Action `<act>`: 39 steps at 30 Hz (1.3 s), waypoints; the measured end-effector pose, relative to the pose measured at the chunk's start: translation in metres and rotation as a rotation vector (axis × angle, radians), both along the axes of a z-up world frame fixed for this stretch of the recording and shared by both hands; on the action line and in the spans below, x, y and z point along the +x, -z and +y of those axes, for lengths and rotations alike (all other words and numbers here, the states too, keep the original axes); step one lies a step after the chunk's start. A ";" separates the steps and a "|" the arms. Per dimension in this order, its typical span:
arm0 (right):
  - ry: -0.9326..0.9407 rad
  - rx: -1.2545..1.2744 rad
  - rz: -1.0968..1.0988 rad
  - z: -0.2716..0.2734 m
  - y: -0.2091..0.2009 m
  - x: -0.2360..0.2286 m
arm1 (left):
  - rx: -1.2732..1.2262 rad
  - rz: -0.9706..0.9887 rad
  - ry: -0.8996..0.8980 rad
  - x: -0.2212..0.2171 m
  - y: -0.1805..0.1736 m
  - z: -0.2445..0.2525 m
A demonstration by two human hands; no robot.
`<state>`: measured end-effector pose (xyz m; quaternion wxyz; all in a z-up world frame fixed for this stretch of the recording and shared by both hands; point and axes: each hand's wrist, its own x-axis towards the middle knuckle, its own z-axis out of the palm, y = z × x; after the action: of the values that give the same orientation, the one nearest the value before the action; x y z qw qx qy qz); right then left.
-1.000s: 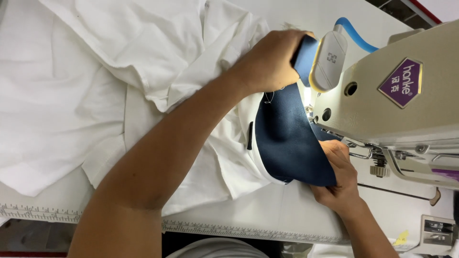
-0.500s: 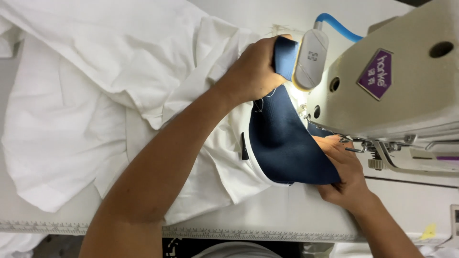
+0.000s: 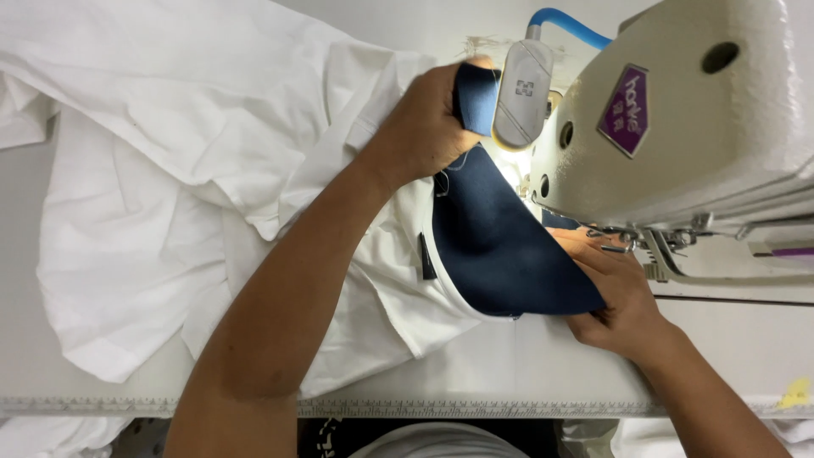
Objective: Attaching a collar to a garment using an industrial sewing machine, including fabric alignment and thread trimming.
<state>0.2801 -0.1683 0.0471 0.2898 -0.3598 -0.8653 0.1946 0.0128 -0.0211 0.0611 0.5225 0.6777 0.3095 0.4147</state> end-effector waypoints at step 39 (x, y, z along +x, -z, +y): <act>-0.202 0.062 -0.370 -0.035 0.001 0.119 | 1.036 1.085 0.260 0.117 -0.024 -0.140</act>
<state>0.3995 -0.2038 0.0457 0.1158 -0.2916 -0.9411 0.1265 0.1298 -0.1615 0.0849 -0.0432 0.9762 0.2065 0.0511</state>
